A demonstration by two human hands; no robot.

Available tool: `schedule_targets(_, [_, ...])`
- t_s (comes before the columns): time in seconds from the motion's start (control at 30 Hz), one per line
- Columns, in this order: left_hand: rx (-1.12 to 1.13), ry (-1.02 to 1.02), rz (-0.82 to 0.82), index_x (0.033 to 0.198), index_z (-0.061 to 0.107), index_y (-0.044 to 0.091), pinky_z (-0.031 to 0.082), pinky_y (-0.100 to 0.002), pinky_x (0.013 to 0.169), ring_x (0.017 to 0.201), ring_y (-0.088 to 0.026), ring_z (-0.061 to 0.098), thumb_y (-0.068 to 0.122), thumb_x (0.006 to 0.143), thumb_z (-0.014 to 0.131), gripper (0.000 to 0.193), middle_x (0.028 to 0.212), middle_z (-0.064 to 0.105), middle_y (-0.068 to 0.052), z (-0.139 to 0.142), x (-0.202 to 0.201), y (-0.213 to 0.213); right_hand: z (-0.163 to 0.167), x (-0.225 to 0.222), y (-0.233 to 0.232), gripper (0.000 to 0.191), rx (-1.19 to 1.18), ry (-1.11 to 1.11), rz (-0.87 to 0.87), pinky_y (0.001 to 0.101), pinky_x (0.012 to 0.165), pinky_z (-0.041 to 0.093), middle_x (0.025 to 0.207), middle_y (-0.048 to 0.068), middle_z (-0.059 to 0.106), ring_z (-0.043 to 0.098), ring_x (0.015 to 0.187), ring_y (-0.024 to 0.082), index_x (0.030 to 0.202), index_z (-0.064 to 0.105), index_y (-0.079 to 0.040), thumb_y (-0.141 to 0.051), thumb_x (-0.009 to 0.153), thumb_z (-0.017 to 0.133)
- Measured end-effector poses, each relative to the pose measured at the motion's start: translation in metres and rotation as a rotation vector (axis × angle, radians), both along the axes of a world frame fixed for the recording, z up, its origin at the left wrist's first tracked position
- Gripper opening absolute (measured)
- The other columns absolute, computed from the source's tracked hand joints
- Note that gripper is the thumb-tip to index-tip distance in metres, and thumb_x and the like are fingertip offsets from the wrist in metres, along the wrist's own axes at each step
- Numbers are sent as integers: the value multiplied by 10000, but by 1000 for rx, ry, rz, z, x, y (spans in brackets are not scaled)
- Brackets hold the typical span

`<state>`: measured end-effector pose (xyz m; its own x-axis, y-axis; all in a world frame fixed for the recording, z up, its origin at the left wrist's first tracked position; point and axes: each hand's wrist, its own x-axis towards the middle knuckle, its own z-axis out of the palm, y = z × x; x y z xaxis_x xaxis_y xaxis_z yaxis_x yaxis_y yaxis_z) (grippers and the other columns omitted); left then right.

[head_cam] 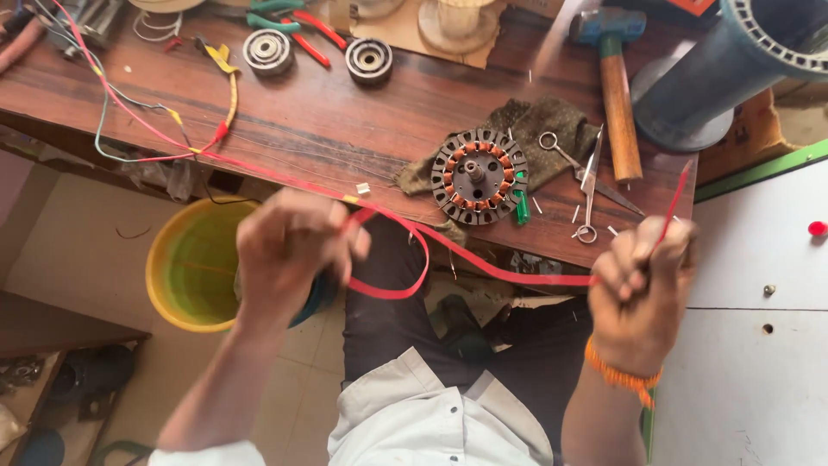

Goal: The person works on a motor armature at a cluttered workbench, using shears to trim small white insulating pieces and inserting them into the armature slots. They then connect red wires to the copper windings and adjust the assembly with both hands.

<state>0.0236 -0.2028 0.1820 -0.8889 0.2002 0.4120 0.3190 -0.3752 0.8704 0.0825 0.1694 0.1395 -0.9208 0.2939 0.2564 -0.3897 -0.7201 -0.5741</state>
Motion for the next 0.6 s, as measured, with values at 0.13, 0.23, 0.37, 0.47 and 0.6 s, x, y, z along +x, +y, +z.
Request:
schedule_targets(0.13, [-372,345,357,1218,673,6,533,-204,550,649,-89,699,-21,1087,639,138,966,777,-97,60,-64,19,34,-38,7,177,79,70,-168,164,629,395,908,8,540,451,724,57,1081,580,-66,-185,1134,700])
schedule_targets(0.23, [-423,523,464,1225,713,40,542,-206,554,652,-88,718,-37,1092,668,160,960,786,-80,82,-101,28,57,-61,12,106,67,57,-183,223,714,430,982,26,573,511,821,99,1226,599,-71,-128,1165,664])
schedule_targets(0.37, [-539,736,373,1189,691,55,588,-295,781,909,-166,764,-30,1050,691,163,1018,758,-84,91,-129,25,79,-92,16,151,96,-15,-116,317,784,467,1111,64,615,574,939,155,1357,566,-66,-31,1213,592])
schedule_targets(0.47, [-641,693,240,1268,699,68,590,-305,841,940,-158,762,-73,1080,606,253,1083,761,-67,88,-141,13,94,-112,18,207,152,1,-58,311,762,447,1164,93,622,562,919,156,1405,560,-57,24,1213,556])
schedule_targets(0.6, [-525,726,120,1379,590,47,599,-318,973,1135,-191,717,-95,1014,535,396,1350,669,-104,71,-156,-7,111,-127,18,287,236,55,-35,270,732,465,1154,82,653,576,870,132,1381,631,-71,67,1136,579])
